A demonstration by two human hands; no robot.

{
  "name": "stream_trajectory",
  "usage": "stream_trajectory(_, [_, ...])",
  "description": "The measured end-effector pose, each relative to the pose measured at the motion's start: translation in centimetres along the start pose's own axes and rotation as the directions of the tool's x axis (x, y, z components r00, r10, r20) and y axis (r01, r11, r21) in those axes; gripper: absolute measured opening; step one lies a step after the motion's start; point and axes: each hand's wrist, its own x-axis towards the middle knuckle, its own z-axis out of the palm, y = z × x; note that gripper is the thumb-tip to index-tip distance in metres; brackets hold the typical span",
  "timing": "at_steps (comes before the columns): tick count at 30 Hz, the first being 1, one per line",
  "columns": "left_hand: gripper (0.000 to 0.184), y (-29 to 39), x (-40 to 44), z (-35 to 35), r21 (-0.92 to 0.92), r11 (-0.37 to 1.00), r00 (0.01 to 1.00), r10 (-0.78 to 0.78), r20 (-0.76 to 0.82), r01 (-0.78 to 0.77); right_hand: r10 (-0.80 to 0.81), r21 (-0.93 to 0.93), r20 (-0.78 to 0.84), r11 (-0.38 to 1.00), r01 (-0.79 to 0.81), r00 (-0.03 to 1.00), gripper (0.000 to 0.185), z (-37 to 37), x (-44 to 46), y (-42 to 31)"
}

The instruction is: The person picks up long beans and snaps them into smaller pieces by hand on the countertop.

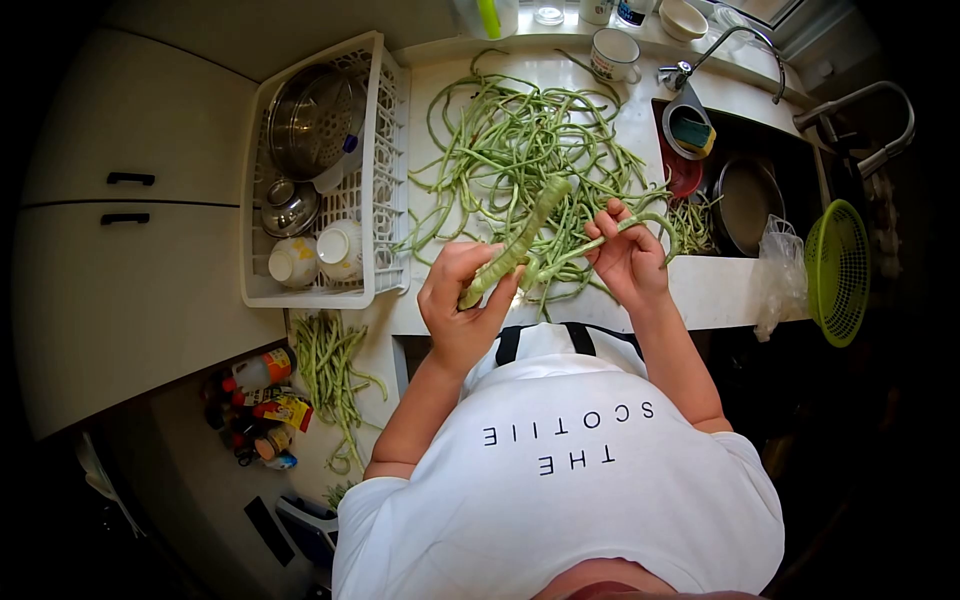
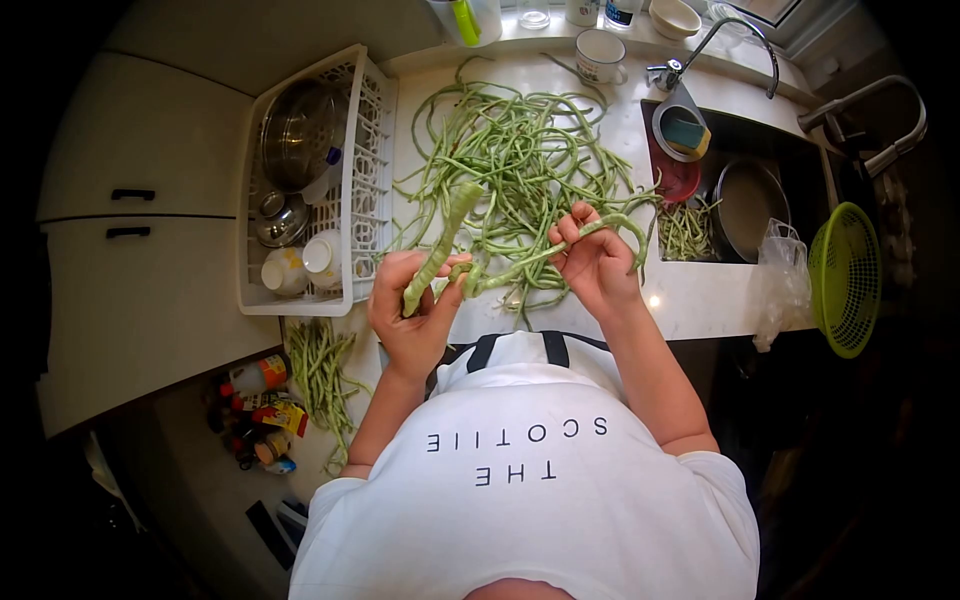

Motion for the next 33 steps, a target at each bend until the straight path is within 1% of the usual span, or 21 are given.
stream_trajectory(4, [0.032,0.4,0.5,-0.2,0.071,0.997,0.998,-0.028,0.050,0.024,-0.009,-0.068,0.052,0.998,0.012,0.999,0.019,0.1,0.0,-0.4])
stream_trajectory(5, [0.030,-0.3,0.6,-0.2,0.041,0.976,0.971,-0.219,0.093,0.216,-0.009,-0.127,0.073,0.992,0.018,0.997,0.019,0.2,0.0,-0.5])
stream_trajectory(6, [0.029,-0.8,0.7,-0.1,0.020,0.916,0.905,-0.400,0.143,0.401,-0.009,-0.187,0.092,0.982,0.026,0.996,0.019,0.3,-0.1,-0.6])
stream_trajectory(7, [0.026,-1.2,0.8,-0.1,0.062,0.883,0.874,-0.470,0.124,0.466,-0.018,-0.230,0.110,0.972,0.043,0.994,0.022,0.7,-0.2,-0.5])
stream_trajectory(8, [0.026,-1.7,0.9,0.2,0.053,0.886,0.875,-0.464,0.135,0.461,-0.030,-0.237,0.108,0.970,0.055,0.994,0.022,1.1,-0.3,-0.6])
stream_trajectory(10, [0.021,-2.4,1.1,0.6,0.172,0.966,0.976,-0.208,0.061,0.195,0.055,-0.387,0.000,0.921,-0.050,0.998,0.030,2.3,-0.6,-0.7])
stream_trajectory(11, [0.018,-2.3,1.2,0.8,0.166,0.973,0.982,-0.175,0.071,0.162,0.068,-0.434,-0.014,0.898,-0.067,0.998,0.035,2.6,-0.6,-0.7])
stream_trajectory(15, [0.013,-1.9,1.2,0.8,0.163,0.962,0.963,-0.240,0.121,0.219,0.099,-0.570,-0.016,0.817,-0.091,0.995,0.035,3.6,-0.9,-0.1])
stream_trajectory(16, [0.015,-1.8,1.2,0.8,0.012,0.912,0.903,-0.407,0.138,0.409,0.102,-0.569,-0.013,0.817,-0.092,0.995,0.035,3.7,-0.8,0.2])
stream_trajectory(17, [0.021,-1.7,1.2,0.8,-0.135,0.804,0.812,-0.554,0.182,0.579,0.123,-0.592,-0.008,0.799,-0.103,0.992,0.035,3.9,-0.7,0.4])
stream_trajectory(18, [0.021,-1.8,1.3,1.0,-0.134,0.805,0.813,-0.555,0.178,0.578,0.143,-0.615,-0.003,0.780,-0.114,0.990,0.034,4.0,-0.7,0.6])
stream_trajectory(20, [0.033,-2.0,1.7,1.6,-0.513,0.626,0.800,-0.545,0.250,0.587,0.155,-0.626,0.002,0.771,-0.120,0.988,0.033,4.0,-0.7,1.2])
stream_trajectory(22, [0.035,-1.9,2.0,2.8,-0.458,0.663,0.796,-0.569,0.206,0.592,0.097,-0.742,0.032,0.669,-0.041,0.995,0.033,4.2,-0.7,2.0])
stream_trajectory(23, [0.038,-1.8,2.1,3.2,-0.399,0.694,0.790,-0.591,0.162,0.600,0.038,-0.758,0.032,0.653,-0.001,0.999,0.026,4.3,-0.7,2.6])
stream_trajectory(24, [0.038,-1.9,2.0,3.2,-0.396,0.697,0.792,-0.590,0.157,0.598,0.041,-0.756,0.036,0.655,0.000,0.998,0.026,4.1,-0.8,2.9])
stream_trajectory(26, [0.038,-2.4,1.8,3.1,-0.476,0.623,0.770,-0.598,0.221,0.621,-0.126,-0.935,0.242,0.234,0.265,0.962,0.017,3.8,-0.9,3.5])
stream_trajectory(27, [0.038,-2.4,2.0,2.8,-0.534,0.565,0.753,-0.612,0.242,0.630,-0.181,-0.910,0.400,0.034,0.412,0.898,0.014,3.8,-0.6,3.4])
stream_trajectory(28, [0.038,-2.7,1.9,2.6,-0.532,0.566,0.753,-0.613,0.239,0.630,-0.179,-0.910,0.400,0.038,0.413,0.899,0.014,3.8,-0.6,3.4])
stream_trajectory(30, [0.038,-3.2,1.8,2.3,-0.579,0.449,0.685,-0.670,0.285,0.681,-0.155,-0.833,0.536,-0.258,0.490,0.830,0.021,3.8,-0.7,3.0])
stream_trajectory(31, [0.038,-3.2,1.8,2.2,-0.578,0.449,0.684,-0.670,0.287,0.682,-0.157,-0.834,0.535,-0.258,0.489,0.830,0.021,3.8,-0.7,3.0])
stream_trajectory(33, [0.037,-2.6,2.0,2.0,-0.556,0.454,0.691,-0.634,0.347,0.696,-0.120,-0.735,0.631,-0.408,0.541,0.766,0.027,3.6,-0.5,3.0])
